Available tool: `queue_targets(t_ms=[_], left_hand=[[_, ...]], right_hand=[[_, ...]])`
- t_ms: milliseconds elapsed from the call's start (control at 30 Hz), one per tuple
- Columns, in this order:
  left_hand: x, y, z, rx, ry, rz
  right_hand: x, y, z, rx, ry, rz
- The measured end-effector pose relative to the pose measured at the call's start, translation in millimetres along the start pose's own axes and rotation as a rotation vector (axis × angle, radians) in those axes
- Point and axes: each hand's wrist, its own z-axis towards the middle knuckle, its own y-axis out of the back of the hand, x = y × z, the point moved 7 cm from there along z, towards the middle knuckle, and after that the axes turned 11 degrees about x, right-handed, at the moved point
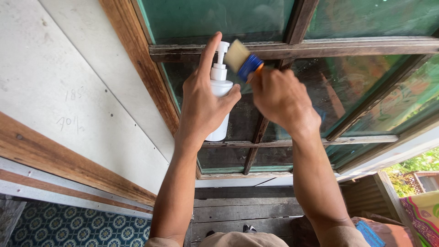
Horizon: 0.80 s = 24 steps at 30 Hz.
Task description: The person applies liquid from a white pump bottle to the wooden frames of a window and scrubs the wood with a brush.
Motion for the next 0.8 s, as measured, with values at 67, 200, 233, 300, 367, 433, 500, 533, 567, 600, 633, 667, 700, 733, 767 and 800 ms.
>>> queue_targets(t_ms=[67, 200, 233, 300, 367, 433, 500, 533, 567, 600, 633, 667, 700, 733, 767, 800], left_hand=[[2.5, -8.0, 4.7, 0.041, 0.060, -0.052], [3.5, -23.4, 11.5, 0.106, 0.089, -0.066], [4.1, -25.6, 12.6, 0.109, 0.090, -0.065], [-2.0, -24.4, 14.9, 0.053, 0.001, -0.016], [-4.6, -20.5, 12.9, 0.043, -0.023, -0.024], [-9.6, -18.3, 9.5, 0.036, -0.046, -0.036], [-5.4, -20.2, 7.2, 0.073, 0.067, -0.101], [-7.0, -19.5, 7.5, 0.074, 0.065, -0.098], [-9.8, -18.6, 6.1, 0.061, 0.047, -0.080], [-12.1, -17.8, 4.9, 0.049, 0.028, -0.062], [-12.0, -17.8, 5.2, 0.046, 0.030, -0.060], [-7.5, -19.6, 5.7, 0.063, 0.092, -0.066], [-3.2, -21.8, 5.3, 0.082, 0.154, -0.073], [-2.8, -21.8, 4.7, 0.079, 0.157, -0.072], [-10.1, -19.9, 4.6, 0.046, 0.053, -0.044], [-17.7, -19.1, 3.9, 0.015, -0.051, -0.018]], right_hand=[[2.7, -12.4, -3.1, 0.120, 0.098, -0.087], [-15.7, -6.3, -0.3, 0.086, 0.041, -0.002], [-17.7, 7.1, -3.6, -0.096, 0.084, 0.070], [-21.3, 19.4, -7.7, -0.281, 0.126, 0.142], [-25.1, 10.3, -0.9, -0.144, 0.085, 0.133], [-19.4, -2.2, 0.7, -0.056, 0.122, 0.050], [-17.1, -8.9, 1.4, 0.033, 0.162, -0.032], [-23.0, -3.2, 1.5, 0.000, 0.121, 0.011], [-29.0, 0.7, 0.5, -0.027, 0.080, 0.054], [-31.1, 1.9, -0.8, -0.024, 0.081, 0.055], [-34.7, 13.3, -4.3, -0.160, 0.065, 0.062], [-36.8, 23.4, -8.5, -0.296, 0.048, 0.069], [-35.5, 24.0, -7.8, -0.294, 0.052, 0.069], [-29.8, 16.4, -2.9, -0.159, 0.082, -0.008], [-25.8, 9.1, -0.4, -0.024, 0.107, -0.085], [-25.3, 12.6, -0.6, -0.022, 0.106, -0.086]])
